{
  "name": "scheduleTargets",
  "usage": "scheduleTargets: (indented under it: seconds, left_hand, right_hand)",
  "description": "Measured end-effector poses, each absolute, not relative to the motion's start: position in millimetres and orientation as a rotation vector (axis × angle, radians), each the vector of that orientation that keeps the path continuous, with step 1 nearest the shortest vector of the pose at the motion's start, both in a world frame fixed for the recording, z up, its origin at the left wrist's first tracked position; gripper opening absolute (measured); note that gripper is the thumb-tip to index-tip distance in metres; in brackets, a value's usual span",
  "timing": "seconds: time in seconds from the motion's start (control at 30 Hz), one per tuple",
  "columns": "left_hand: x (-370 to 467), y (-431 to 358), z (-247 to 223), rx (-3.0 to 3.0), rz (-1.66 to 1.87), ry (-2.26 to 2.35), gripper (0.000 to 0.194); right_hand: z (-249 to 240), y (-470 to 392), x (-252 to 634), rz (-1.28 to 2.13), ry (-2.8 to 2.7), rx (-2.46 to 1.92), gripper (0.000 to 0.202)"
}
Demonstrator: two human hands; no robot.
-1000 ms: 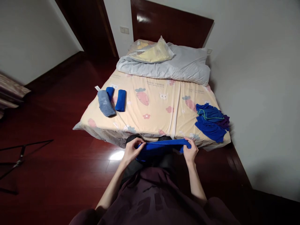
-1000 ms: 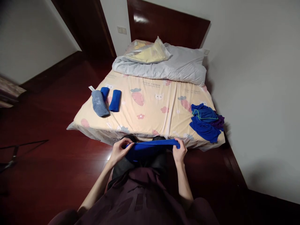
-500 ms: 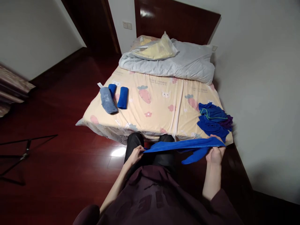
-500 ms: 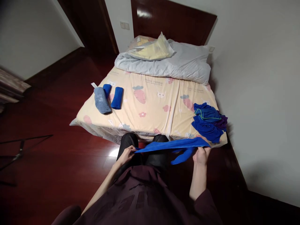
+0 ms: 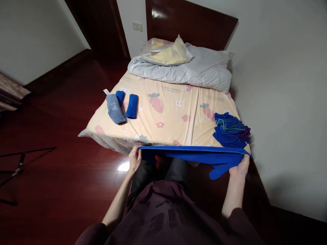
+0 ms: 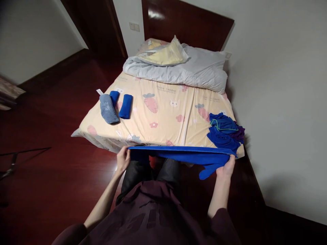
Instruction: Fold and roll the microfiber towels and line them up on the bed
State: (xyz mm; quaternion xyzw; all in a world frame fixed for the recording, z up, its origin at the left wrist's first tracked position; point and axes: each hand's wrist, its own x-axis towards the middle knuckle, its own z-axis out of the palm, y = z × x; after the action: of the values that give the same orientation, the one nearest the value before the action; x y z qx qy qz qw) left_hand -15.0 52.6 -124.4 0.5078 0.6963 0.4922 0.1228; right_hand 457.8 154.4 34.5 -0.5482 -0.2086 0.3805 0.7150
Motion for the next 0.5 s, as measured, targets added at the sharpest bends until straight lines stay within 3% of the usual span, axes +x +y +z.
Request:
scheduleTargets:
  seconds: [0.17,0.33,0.5]
  left_hand:
    - [-64.1,46.9,-71.8,1.634,1.691,2.176,0.023]
    - [-103.8,2.9,-64.0,2.177,1.363,1.817,0.011]
    - [-91.6,-49.5,-80.6,2.159,1.223,1.846,0.016]
  right_hand:
    - [19.6,152.5,462.3,0.742,-0.483,-1.318,0.05]
    - [3.4,150.6,473.4,0.728,-0.488,-1.292,0.051]
    - [-6.6,142.1,482.5,0.757,-0.466,-1.185,0.048]
